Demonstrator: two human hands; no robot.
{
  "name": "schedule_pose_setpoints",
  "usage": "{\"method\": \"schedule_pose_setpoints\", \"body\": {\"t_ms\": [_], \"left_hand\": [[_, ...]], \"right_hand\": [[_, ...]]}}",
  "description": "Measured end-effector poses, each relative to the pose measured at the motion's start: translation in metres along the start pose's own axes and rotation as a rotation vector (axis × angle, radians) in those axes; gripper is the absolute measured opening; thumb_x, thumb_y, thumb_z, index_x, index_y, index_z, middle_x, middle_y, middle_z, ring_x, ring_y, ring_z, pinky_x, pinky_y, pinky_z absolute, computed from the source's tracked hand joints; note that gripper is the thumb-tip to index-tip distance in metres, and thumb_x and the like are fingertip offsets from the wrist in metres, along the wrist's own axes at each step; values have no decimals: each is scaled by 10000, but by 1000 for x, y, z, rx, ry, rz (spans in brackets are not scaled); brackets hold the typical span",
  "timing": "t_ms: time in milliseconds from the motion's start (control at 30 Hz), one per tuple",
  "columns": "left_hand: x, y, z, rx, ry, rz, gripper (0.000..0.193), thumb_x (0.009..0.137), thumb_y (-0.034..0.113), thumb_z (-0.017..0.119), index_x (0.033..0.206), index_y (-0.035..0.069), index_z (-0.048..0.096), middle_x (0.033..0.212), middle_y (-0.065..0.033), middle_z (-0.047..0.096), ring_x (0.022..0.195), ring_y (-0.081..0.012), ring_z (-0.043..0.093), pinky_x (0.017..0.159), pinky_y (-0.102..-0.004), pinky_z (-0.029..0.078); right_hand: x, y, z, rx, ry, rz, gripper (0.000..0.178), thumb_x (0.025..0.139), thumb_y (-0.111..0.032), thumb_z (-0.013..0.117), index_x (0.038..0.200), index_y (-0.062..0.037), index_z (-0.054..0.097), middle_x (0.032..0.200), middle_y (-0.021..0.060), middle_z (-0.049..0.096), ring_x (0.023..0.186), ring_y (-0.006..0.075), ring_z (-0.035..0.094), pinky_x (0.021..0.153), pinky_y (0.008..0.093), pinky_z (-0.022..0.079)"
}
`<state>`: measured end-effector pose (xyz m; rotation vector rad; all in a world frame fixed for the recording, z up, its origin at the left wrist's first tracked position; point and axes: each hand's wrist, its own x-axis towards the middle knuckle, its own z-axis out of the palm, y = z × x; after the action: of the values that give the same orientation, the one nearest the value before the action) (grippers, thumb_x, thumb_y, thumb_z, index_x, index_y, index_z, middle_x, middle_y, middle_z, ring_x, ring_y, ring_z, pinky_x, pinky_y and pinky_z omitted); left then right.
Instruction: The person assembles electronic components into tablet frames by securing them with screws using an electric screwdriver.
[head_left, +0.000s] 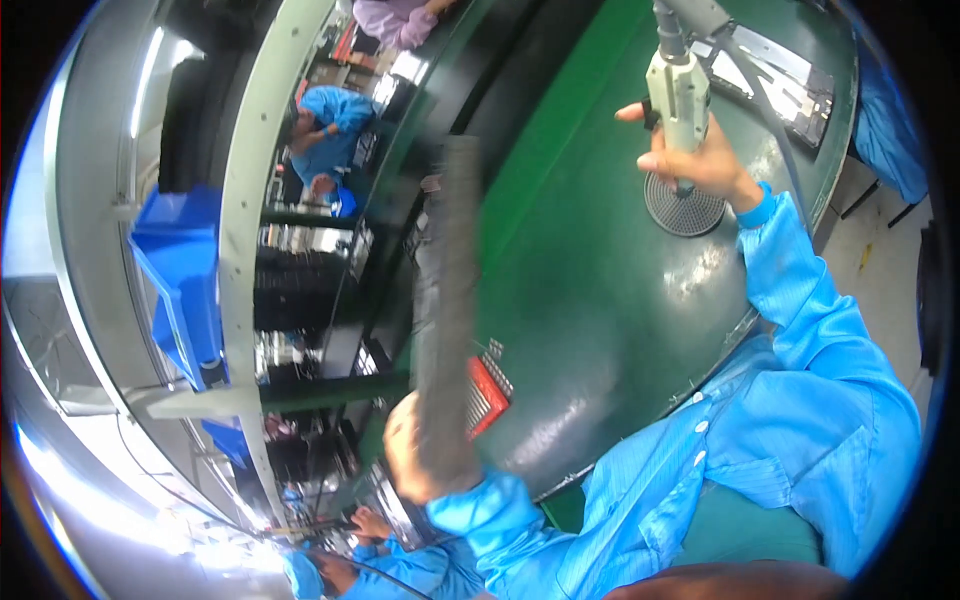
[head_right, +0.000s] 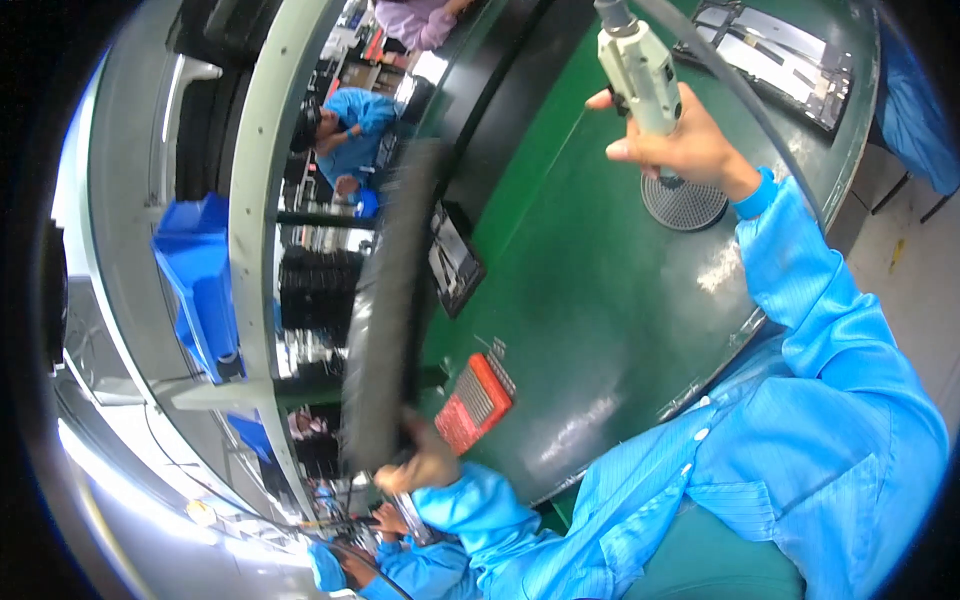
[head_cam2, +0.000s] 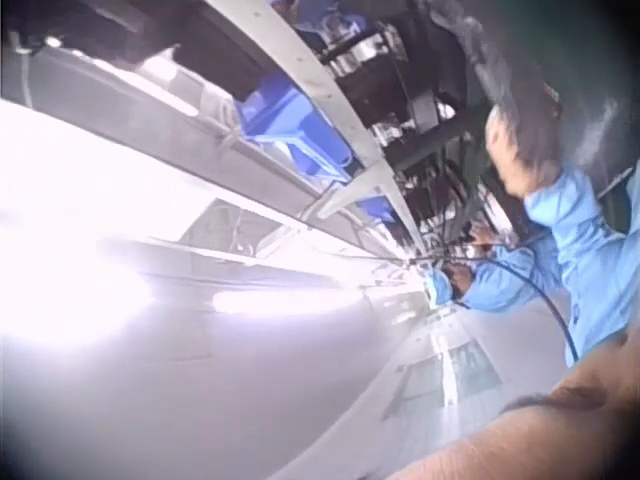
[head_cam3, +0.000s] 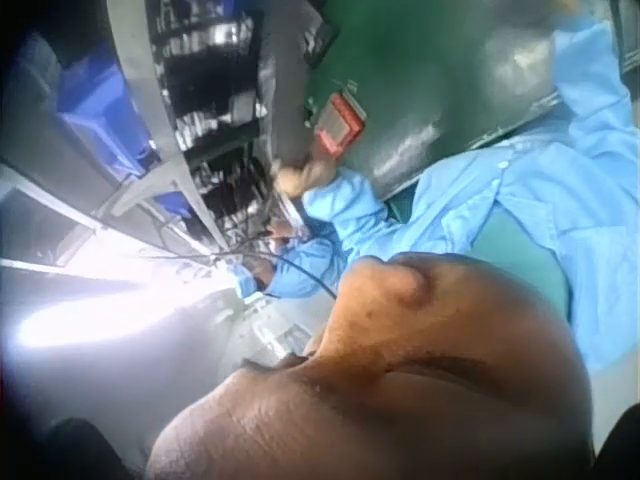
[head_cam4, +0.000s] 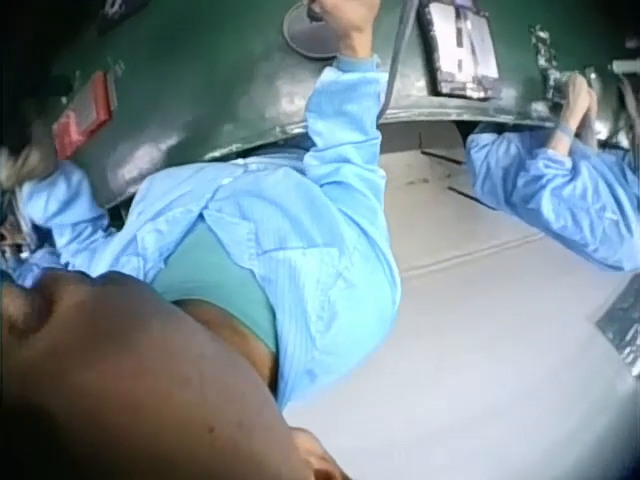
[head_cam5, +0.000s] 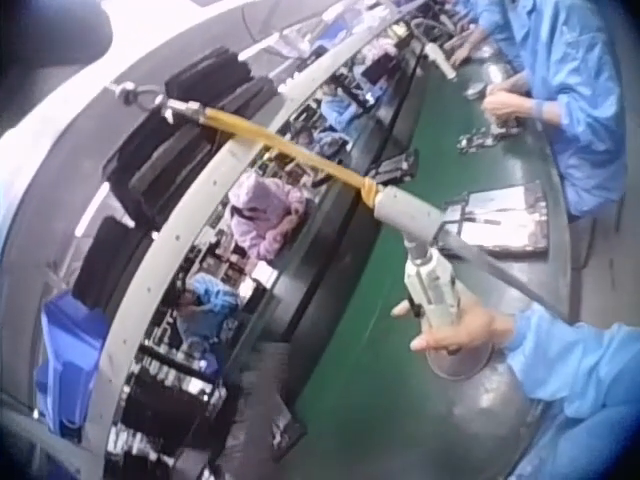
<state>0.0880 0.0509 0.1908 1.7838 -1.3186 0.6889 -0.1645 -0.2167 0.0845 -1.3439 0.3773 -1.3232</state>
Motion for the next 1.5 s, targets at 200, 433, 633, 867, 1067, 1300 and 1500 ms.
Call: {"method": "schedule_pose_setpoints", "body": {"t_ms": [200,433,633,867,1067,1300,1500], "left_hand": [[-77,-24,54,-46,-196,321,330,606,-29,701,926,-37,622,915,-180,639,852,-336,640,789,-413,488],[-157,6,76,-261,-681,184,662,619,173,814,1187,-18,531,1215,-204,535,1208,-390,440,1045,-543,224],[-163,8,91,-480,-674,22,646,703,36,698,1293,1,437,1336,-214,426,1295,-396,312,1067,-537,129],[-166,16,100,-595,-537,-128,586,800,-5,563,1334,-64,331,1411,-248,282,1347,-348,207,1089,-477,108],[-120,-34,159,-702,-267,-436,617,824,-86,411,1390,-72,166,1463,-219,163,1360,-288,181,1101,-336,146],[-112,-45,175,-766,-267,-398,723,702,-178,283,1402,-50,159,1468,-210,158,1369,-295,148,1105,-329,140],[-108,-32,177,-589,-211,-330,578,823,-123,360,1381,-57,225,1395,-224,326,1318,-299,300,1091,-357,209]], "right_hand": [[-2,8,9,-33,-62,-5,472,738,-55,704,1152,44,500,584,14,529,445,70,483,430,214,410],[5,13,6,-35,-28,11,394,738,-127,737,1063,10,559,616,1,545,462,70,503,435,216,407],[7,32,11,7,-47,132,334,735,-127,737,987,14,570,616,18,559,459,77,511,432,221,416],[-6,38,34,-137,-135,156,369,741,-101,710,1063,18,573,636,27,577,488,79,521,445,219,426],[-30,41,46,-69,-157,148,328,738,-63,705,1033,2,577,601,20,576,461,74,525,443,226,428],[-16,26,39,-28,-40,51,321,734,-71,718,1000,24,567,581,22,568,448,83,525,434,220,413],[-7,39,32,-43,-24,119,300,732,-103,736,951,15,570,605,36,569,455,91,533,427,227,418]]}}
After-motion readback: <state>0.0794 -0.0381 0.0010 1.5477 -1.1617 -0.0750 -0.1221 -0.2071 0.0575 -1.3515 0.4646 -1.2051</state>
